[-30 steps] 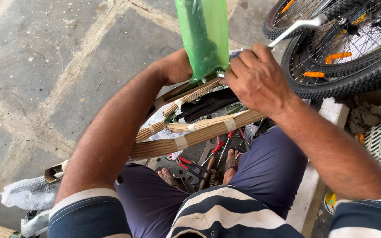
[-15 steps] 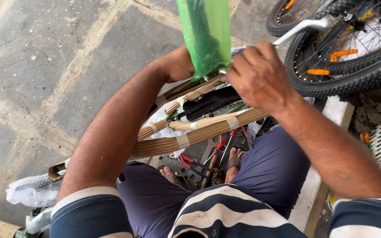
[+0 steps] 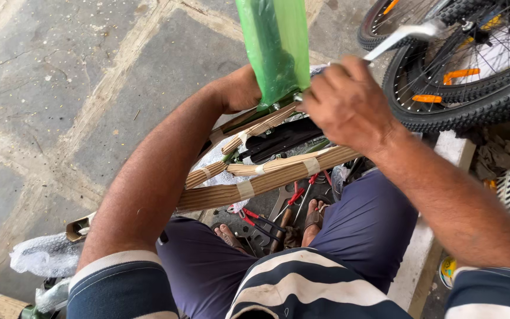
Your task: The person sits on the floor of a bicycle shop assembling a new bicycle whose frame is partly wrapped in corrugated cardboard. They tighten a bolt on the frame with a spanner, open a small grease container, and apply red grease by hand to the seat tube, head tube and other frame openings, then work grease onto pedal and crank parts.
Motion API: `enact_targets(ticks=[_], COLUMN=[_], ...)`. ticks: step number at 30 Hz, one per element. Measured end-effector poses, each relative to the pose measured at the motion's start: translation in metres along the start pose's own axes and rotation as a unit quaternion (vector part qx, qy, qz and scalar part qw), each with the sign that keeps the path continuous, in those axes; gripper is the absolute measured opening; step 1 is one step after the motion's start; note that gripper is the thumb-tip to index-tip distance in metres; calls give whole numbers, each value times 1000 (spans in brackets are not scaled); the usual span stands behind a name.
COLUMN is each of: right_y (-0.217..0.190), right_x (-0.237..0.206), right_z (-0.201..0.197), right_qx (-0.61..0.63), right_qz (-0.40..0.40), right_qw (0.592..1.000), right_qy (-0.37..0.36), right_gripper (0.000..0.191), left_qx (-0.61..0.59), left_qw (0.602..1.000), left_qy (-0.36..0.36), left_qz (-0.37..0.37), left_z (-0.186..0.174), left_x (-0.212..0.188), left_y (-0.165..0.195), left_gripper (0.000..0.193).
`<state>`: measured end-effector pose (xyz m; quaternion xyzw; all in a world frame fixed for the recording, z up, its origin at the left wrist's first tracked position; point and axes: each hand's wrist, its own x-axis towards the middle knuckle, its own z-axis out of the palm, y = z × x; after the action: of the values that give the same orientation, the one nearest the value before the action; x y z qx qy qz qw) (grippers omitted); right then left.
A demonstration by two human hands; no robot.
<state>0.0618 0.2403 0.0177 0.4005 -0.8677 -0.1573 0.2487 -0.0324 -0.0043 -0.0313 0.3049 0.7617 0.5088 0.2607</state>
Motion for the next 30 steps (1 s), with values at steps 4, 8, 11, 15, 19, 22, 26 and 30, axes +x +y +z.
enact_targets(ticks=[4, 8, 11, 15, 19, 22, 26, 30], right_y=[-14, -2, 8, 1, -10, -2, 10, 4], right_x=[7, -2, -5, 3, 5, -3, -5, 1], right_z=[12, 7, 1, 11, 19, 9, -1, 8], right_qx=[426, 390, 36, 144, 487, 408, 101, 193], right_qz=[199, 123, 6, 57, 209, 134, 9, 65], right_qw=[882, 912, 999, 988, 848, 901, 995, 978], right_qy=[20, 18, 3, 17, 18, 58, 16, 35], right_gripper=[27, 30, 21, 29, 26, 24, 19, 27], left_qx=[35, 9, 21, 41, 8, 29, -18, 26], left_qw=[999, 1000, 999, 999, 1000, 998, 996, 999], left_qy=[3, -11, -14, -7, 5, -5, -8, -2], left_qz=[4, -7, 31, 3, 18, 52, 82, 41], left_z=[-1, -2, -2, -1, 0, -1, -3, -3], left_x=[-1, -1, -1, 1, 1, 2, 4, 6], left_y=[3, 5, 5, 1, -2, -4, -7, -9], left_gripper=[34, 34, 35, 34, 39, 37, 37, 39])
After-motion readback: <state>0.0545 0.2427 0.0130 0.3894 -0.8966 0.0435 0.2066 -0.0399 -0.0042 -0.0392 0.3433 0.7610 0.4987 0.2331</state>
